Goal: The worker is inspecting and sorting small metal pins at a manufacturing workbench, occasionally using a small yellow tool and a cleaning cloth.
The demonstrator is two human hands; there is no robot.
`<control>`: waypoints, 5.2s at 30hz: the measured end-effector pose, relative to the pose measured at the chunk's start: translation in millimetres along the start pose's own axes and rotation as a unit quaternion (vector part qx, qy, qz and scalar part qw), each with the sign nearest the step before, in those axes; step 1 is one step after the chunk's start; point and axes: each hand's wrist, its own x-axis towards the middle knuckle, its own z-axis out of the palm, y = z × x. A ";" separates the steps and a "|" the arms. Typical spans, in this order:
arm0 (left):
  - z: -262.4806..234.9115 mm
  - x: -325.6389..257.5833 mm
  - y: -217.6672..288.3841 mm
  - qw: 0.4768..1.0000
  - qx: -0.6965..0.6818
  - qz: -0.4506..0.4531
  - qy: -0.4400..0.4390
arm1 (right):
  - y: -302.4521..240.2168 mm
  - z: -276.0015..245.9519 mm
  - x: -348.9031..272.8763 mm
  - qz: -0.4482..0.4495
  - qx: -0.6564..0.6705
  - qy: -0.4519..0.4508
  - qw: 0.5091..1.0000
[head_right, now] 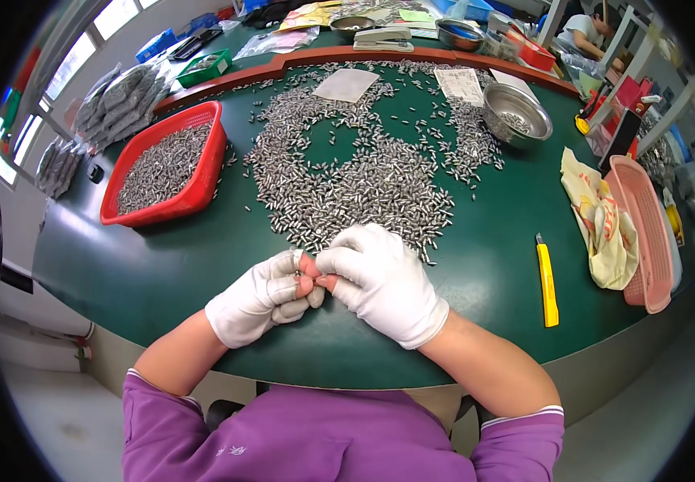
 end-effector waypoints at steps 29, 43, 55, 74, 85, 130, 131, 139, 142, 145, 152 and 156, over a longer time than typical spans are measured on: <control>0.6 3.8 1.0 0.997 0.028 0.070 0.029 | 4.5 -9.7 5.6 -0.001 -0.117 0.030 0.993; -2.1 1.1 2.4 0.999 0.022 0.037 0.018 | 5.1 0.2 4.7 -0.032 -0.051 0.058 0.996; 3.0 0.2 0.9 0.998 0.036 0.031 0.030 | 5.0 -1.9 4.2 -0.037 0.009 0.037 0.999; 3.6 1.4 -2.9 0.994 0.069 0.052 0.059 | 2.2 -0.4 3.1 -0.014 0.043 0.020 0.999; 3.7 2.7 -1.6 0.994 0.077 0.042 0.066 | 3.5 2.8 3.1 -0.004 0.025 0.028 0.999; 10.3 1.3 4.1 0.963 0.196 0.155 0.103 | 34.9 -89.4 -22.9 0.172 -0.322 0.240 0.900; 10.1 -3.0 1.6 0.938 0.274 0.160 0.138 | 27.3 -94.5 -31.9 0.188 -0.321 0.214 0.903; 48.2 -31.2 -39.1 0.607 0.739 0.242 0.165 | 16.3 -92.0 -131.3 0.314 -0.409 0.084 0.852; 54.7 -32.7 -46.9 0.593 0.741 0.253 0.187 | 20.7 -87.9 -136.0 0.331 -0.400 0.123 0.846; 53.7 -32.2 -53.7 0.580 0.736 0.274 0.216 | 25.0 -87.5 -131.7 0.304 -0.432 0.242 0.814; 59.1 -30.8 -58.3 0.572 0.742 0.258 0.236 | 27.7 -95.2 -140.5 0.422 -0.384 0.216 0.792; 61.8 -31.4 -57.4 0.581 0.736 0.246 0.244 | 24.5 -94.2 -138.3 0.438 -0.355 0.220 0.796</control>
